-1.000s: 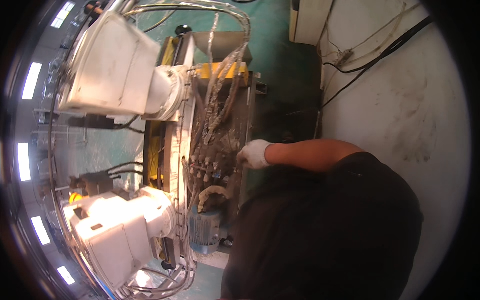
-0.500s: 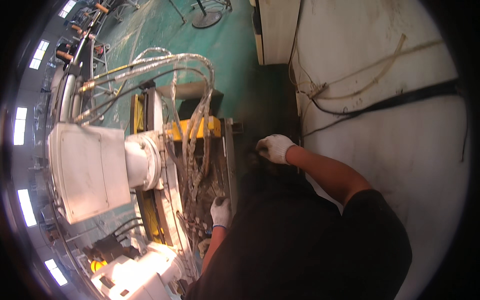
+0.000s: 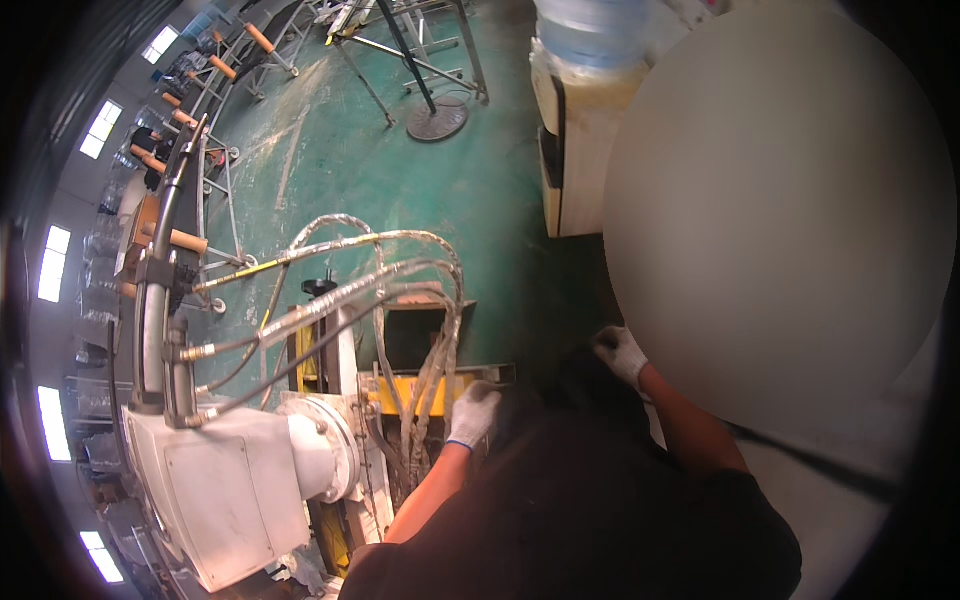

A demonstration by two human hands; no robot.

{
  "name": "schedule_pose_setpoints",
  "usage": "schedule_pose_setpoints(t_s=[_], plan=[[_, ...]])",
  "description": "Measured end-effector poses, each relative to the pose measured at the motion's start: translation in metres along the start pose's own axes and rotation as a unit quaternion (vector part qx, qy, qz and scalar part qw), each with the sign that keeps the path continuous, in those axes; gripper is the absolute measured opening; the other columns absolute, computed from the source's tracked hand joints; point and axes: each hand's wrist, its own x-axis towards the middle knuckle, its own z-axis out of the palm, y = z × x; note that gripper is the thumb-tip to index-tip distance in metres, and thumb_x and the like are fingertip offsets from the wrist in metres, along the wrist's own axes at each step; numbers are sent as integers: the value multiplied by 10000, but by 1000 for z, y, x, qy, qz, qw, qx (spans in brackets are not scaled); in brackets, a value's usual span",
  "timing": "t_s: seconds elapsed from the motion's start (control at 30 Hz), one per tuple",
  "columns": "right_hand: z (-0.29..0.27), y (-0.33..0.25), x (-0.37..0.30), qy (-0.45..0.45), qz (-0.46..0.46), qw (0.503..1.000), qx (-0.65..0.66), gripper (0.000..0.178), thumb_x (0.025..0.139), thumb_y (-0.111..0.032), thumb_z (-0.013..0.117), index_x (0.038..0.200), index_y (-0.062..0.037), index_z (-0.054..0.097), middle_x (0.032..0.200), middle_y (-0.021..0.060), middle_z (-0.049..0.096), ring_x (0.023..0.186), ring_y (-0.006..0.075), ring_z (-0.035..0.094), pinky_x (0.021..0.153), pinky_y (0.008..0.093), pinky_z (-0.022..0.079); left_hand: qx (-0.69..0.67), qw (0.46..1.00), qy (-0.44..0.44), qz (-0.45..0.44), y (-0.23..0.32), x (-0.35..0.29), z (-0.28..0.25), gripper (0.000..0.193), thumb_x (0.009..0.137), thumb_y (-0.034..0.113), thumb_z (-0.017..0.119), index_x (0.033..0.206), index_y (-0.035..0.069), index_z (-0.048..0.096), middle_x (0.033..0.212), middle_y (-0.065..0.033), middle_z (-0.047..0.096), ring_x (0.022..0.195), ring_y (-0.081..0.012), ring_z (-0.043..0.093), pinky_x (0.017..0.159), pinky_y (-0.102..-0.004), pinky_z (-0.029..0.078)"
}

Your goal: The person operates a machine by pulling a lever, then walks to a table to pick up a white board and place it in a drawer. The person then walks back to the machine area.

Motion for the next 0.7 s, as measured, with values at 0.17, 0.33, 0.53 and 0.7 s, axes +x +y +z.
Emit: schedule_pose_setpoints(t_s=[0.17,0.33,0.53,0.7], plan=[[-11,13,109,-41,7,999,-4,325,984,-273,768,1262,-104,783,1257,188,777,1215,379,718,1085,449,552,142,988,-55,32,47,101,5,275,980,267,685,1170,83,759,1129,-213,781,1118,-401,740,993,-476,582],[-59,-31,234,-44,-32,998,27,322,975,-235,752,1238,-51,781,1242,190,783,1199,363,731,1057,430,559,117,993,-14,5,110,210,17,278,969,282,693,1151,79,749,1121,-198,784,1098,-399,744,965,-476,590],[-119,-126,377,-61,-117,991,14,296,969,-180,747,1218,-22,779,1160,175,806,1124,317,763,1010,394,575,132,989,13,72,194,317,-15,262,962,253,692,1123,52,740,1081,-208,777,1034,-372,760,916,-451,599],[-106,-243,490,-102,-92,978,157,295,969,-152,750,1217,6,773,1118,160,815,1047,247,775,946,366,594,6,999,23,-34,176,415,-57,284,951,229,720,1152,29,745,1060,-186,791,1048,-301,772,948,-401,596]])
